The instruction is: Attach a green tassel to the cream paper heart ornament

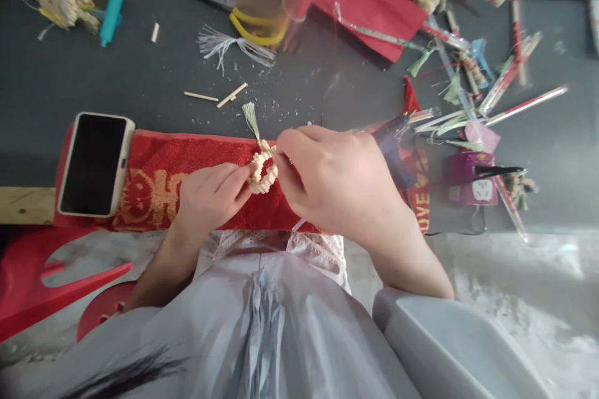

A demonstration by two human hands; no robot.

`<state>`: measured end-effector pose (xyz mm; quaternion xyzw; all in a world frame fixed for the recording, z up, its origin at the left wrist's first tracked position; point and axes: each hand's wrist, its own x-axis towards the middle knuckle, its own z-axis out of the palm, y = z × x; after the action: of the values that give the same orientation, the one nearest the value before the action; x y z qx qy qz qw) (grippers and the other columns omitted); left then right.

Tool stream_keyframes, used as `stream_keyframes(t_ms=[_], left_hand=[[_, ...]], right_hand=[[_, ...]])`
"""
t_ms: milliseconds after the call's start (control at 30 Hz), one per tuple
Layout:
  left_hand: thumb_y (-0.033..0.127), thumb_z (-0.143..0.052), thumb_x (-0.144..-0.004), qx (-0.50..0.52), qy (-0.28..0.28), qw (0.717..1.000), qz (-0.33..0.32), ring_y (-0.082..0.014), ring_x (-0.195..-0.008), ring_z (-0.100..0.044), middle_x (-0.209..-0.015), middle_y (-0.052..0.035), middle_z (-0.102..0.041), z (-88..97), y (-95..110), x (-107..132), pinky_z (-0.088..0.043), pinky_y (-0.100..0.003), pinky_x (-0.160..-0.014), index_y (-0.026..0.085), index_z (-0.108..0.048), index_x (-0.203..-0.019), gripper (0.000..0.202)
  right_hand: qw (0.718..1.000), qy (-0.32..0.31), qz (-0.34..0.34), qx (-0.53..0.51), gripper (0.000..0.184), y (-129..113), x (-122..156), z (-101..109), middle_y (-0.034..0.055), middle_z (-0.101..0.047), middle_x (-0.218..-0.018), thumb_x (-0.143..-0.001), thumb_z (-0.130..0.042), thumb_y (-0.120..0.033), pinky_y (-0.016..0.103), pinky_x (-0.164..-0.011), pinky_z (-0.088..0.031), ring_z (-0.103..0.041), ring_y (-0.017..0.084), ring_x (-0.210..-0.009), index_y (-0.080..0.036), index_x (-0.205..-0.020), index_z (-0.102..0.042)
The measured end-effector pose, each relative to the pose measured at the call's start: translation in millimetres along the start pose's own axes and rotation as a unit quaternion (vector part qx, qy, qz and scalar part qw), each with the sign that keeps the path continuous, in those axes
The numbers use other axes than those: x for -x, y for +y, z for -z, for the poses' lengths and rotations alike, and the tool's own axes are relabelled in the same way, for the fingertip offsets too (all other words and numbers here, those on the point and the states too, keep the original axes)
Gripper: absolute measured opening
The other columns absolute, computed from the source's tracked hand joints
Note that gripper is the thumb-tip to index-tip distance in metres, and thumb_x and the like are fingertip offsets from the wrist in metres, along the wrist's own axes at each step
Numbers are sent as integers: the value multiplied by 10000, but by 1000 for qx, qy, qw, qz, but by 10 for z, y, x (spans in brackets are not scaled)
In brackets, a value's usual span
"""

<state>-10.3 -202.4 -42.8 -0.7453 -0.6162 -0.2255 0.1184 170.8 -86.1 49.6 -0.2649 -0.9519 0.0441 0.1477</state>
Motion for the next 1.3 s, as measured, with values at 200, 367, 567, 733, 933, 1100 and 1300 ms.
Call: stream_keyframes(t_ms=[200, 367, 567, 733, 933, 1100, 1300], left_hand=[[160, -554, -990, -3, 3, 1000, -25, -134, -637, -598, -740, -6, -679, -11, -7, 21, -413, -292, -601, 188, -719, -1028, 172], [149, -528, -997, 35, -46, 998, -7, -139, -621, -582, -686, 8, -628, -18, 7, 59, -388, -305, -576, 218, -717, -1033, 204], [165, -503, -1015, 26, -105, 994, -5, -144, -661, -642, -735, 0, -680, 42, -19, 61, -420, -303, -607, 228, -702, -1154, 251], [175, -511, -989, 31, -161, 986, 26, -172, -788, -693, -936, -26, -741, 140, -153, -6, -441, -298, -630, 227, -693, -1218, 297], [116, -501, -940, 47, -291, 953, 69, -243, -1008, -671, -1099, -90, -701, 156, -340, -390, -473, -308, -710, 195, -717, -1178, 330], [129, -474, -949, 88, -289, 952, 38, -245, -1037, -650, -1091, -81, -671, -44, -488, -617, -486, -335, -757, 230, -738, -1145, 344], [185, -564, -937, 106, -318, 942, 23, -245, -1037, -648, -1075, -66, -663, -204, -566, -717, -483, -341, -772, 239, -767, -1041, 234]], right_hand=[[998, -58, -5, 0, 300, -1, -3, -2, 25, -642, -646, -950, -460, -257, 265, -513, -246, -477, 94, -539, -180, -717, -633], [997, -79, -12, -9, 324, -14, 43, -19, 33, -657, -670, -957, -444, -256, 279, -525, -251, -492, 97, -549, -184, -691, -613], [996, -89, -17, -19, 318, 4, 70, -30, 28, -642, -668, -970, -441, -269, 286, -532, -269, -487, 103, -557, -188, -713, -611], [996, -89, -22, -24, 337, -11, 63, -18, 32, -647, -668, -975, -429, -268, 287, -535, -251, -485, 99, -554, -184, -709, -620], [995, -99, -22, -25, 328, -3, 34, 18, 36, -658, -681, -964, -436, -278, 284, -531, -250, -486, 100, -547, -187, -707, -618], [994, -99, -26, -27, 316, 10, 18, 32, 37, -655, -687, -969, -436, -291, 291, -539, -251, -484, 107, -547, -194, -729, -618], [994, -104, -19, -18, 321, 16, 6, 48, 35, -673, -691, -962, -426, -277, 275, -529, -251, -461, 100, -539, -192, -718, -617]])
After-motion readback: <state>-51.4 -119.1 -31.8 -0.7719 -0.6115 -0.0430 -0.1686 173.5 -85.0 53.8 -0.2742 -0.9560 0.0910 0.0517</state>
